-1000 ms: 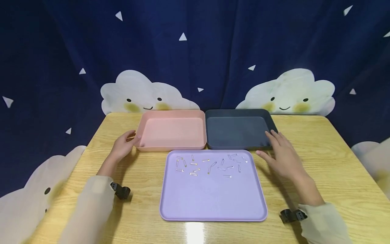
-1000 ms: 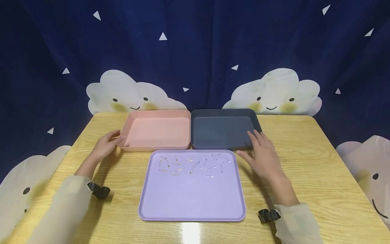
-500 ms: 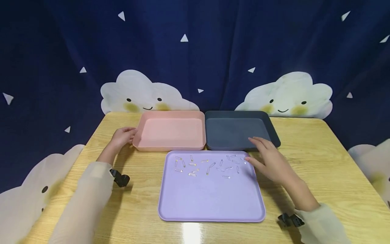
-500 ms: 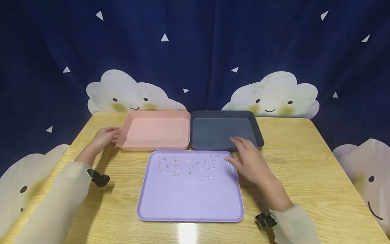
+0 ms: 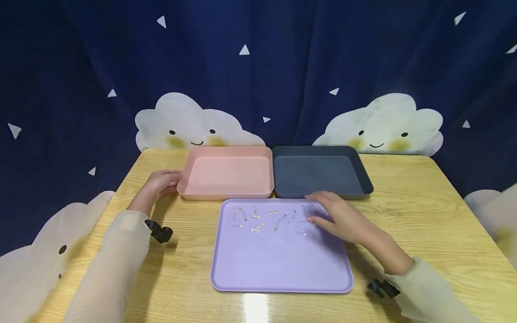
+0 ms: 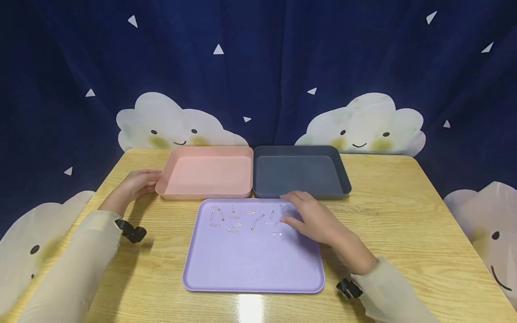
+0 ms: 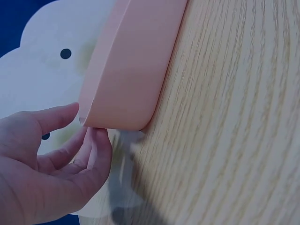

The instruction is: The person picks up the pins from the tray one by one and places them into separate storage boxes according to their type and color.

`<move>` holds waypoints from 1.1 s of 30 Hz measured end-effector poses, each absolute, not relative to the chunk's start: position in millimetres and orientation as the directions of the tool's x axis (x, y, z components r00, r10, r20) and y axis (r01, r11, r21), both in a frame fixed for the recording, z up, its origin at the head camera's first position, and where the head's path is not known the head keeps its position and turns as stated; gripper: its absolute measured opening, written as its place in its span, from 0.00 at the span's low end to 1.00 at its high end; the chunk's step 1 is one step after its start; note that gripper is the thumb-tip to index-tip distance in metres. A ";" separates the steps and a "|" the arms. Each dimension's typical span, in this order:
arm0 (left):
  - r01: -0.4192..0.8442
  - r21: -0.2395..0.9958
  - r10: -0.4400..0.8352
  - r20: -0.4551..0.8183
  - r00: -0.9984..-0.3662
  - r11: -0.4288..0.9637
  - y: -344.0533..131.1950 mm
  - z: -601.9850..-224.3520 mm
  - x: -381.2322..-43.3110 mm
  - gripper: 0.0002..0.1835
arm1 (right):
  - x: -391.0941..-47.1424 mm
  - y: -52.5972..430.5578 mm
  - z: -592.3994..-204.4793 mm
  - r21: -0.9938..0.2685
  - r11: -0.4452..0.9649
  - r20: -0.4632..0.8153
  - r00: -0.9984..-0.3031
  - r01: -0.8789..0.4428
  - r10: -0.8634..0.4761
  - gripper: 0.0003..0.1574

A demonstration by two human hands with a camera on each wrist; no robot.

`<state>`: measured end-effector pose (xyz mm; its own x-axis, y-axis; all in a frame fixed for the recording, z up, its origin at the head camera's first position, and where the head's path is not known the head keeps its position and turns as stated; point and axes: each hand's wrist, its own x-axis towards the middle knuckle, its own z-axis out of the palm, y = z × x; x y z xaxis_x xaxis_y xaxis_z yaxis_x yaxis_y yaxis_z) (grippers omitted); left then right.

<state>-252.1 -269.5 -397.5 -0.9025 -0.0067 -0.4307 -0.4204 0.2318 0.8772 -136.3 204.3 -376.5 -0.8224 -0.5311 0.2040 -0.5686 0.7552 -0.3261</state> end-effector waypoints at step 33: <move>-0.455 0.847 -0.036 -0.464 -0.885 0.276 -270.5 -401.0 -257.6 0.30 | -142.9 169.5 -407.8 -0.356 0.662 0.089 -0.729 -0.660 -0.679 0.10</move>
